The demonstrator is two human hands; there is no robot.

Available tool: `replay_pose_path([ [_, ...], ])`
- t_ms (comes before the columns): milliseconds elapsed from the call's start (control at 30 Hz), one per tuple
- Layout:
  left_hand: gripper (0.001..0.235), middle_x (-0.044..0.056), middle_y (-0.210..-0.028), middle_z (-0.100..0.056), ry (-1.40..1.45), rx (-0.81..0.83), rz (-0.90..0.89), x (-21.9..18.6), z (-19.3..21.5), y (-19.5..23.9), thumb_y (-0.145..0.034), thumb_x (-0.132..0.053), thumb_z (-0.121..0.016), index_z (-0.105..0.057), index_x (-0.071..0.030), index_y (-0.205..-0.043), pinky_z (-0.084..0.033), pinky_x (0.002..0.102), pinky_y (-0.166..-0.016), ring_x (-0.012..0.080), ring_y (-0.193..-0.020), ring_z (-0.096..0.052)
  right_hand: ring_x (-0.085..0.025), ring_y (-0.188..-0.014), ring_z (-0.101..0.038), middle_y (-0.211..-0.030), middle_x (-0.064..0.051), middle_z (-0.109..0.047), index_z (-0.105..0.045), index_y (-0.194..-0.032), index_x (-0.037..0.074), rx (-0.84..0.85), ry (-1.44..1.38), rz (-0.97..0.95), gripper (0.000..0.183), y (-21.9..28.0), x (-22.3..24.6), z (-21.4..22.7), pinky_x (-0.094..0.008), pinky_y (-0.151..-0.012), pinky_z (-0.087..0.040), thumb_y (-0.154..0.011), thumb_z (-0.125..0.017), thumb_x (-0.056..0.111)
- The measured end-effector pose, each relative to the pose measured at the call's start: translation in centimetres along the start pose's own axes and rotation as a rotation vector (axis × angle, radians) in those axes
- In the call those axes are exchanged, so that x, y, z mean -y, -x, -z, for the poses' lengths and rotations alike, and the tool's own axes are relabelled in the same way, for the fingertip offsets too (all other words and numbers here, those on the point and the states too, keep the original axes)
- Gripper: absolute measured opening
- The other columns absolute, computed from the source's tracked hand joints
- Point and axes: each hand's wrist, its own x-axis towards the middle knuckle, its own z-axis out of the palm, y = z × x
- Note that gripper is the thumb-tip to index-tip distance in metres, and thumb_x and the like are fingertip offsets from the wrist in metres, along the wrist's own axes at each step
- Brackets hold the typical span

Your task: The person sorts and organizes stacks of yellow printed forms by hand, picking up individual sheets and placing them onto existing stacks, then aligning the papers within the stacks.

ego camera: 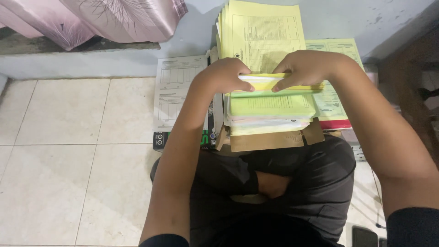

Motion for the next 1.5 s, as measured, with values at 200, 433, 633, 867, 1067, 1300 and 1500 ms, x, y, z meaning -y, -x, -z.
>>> replay_pose_path([
  [200, 0.044, 0.019, -0.093, -0.064, 0.055, -0.038, 0.000, 0.8, 0.1, -0.1, -0.081, -0.032, -0.056, -0.059, -0.002, -0.113, -0.044, 0.041, -0.080, 0.0266, -0.074, -0.063, -0.028, -0.047, -0.055, -0.068, -0.019, -0.068, -0.061, -0.120, 0.011, 0.024, -0.025, -0.101, 0.041, -0.2, -0.7, 0.4, -0.046, -0.076, -0.046, -0.084, -0.056, 0.028],
  [433, 0.042, 0.019, -0.091, -0.062, 0.015, -0.062, 0.048, -0.5, -1.7, 1.5, -0.089, -0.033, -0.047, -0.054, -0.002, -0.118, -0.043, 0.043, -0.086, 0.0243, -0.078, -0.065, -0.042, -0.103, -0.057, -0.108, -0.027, -0.060, -0.051, -0.125, 0.003, 0.023, 0.041, -0.111, 0.054, 2.2, 3.4, -0.5, -0.059, -0.099, -0.032, -0.091, -0.036, 0.043],
  [633, 0.071, 0.021, -0.106, -0.055, -0.370, -0.334, -0.273, 0.9, -7.7, 1.5, -0.067, -0.031, -0.078, -0.048, -0.002, -0.123, -0.050, 0.041, -0.070, 0.0326, -0.097, -0.054, -0.025, -0.055, -0.066, -0.124, -0.024, -0.046, -0.034, -0.136, 0.008, -0.111, 0.360, -0.067, 0.086, 1.9, 3.8, -6.1, -0.029, -0.039, -0.050, -0.070, -0.067, 0.053],
  [867, 0.081, 0.021, -0.118, -0.048, -0.636, -0.448, -0.267, 2.2, -9.8, 1.0, -0.066, -0.017, -0.077, -0.034, -0.008, -0.134, -0.042, 0.040, -0.083, 0.0340, -0.110, -0.047, -0.032, -0.122, -0.044, -0.136, -0.016, -0.042, -0.025, -0.142, 0.011, -0.403, 0.674, -0.061, 0.088, 2.5, 2.3, -9.3, -0.048, -0.087, -0.047, -0.070, -0.069, 0.039],
  [1067, 0.082, 0.022, -0.118, -0.048, -0.697, -0.459, -0.270, 2.1, -10.5, 0.7, -0.067, -0.023, -0.075, -0.031, -0.008, -0.135, -0.040, 0.046, -0.085, 0.0374, -0.110, -0.048, -0.033, -0.117, -0.050, -0.131, -0.018, -0.048, -0.033, -0.138, 0.008, -0.460, 0.755, -0.013, 0.087, 1.4, 0.9, -10.3, -0.046, -0.081, -0.051, -0.066, -0.072, 0.040],
  [1300, 0.057, 0.012, -0.094, -0.060, -0.721, -0.396, -0.201, 3.9, -10.0, -3.1, -0.062, -0.020, -0.078, -0.051, -0.012, -0.111, -0.042, 0.041, -0.075, 0.0311, -0.088, -0.061, -0.034, -0.094, -0.064, -0.117, -0.015, -0.060, -0.054, -0.122, 0.009, -0.208, 0.647, 0.030, 0.058, 0.3, 0.2, -6.3, -0.049, -0.068, -0.055, -0.071, -0.066, 0.034],
  [1500, 0.060, 0.014, -0.091, -0.066, -0.487, -0.234, -0.132, 1.4, -4.5, -2.9, -0.055, -0.033, -0.084, -0.063, -0.015, -0.108, -0.044, 0.043, -0.075, 0.0325, -0.087, -0.064, -0.031, -0.082, -0.068, -0.091, -0.012, -0.070, -0.065, -0.108, 0.011, -0.124, 0.463, -0.016, 0.047, 0.4, 1.5, -2.7, -0.044, -0.072, -0.054, -0.068, -0.069, 0.035],
])
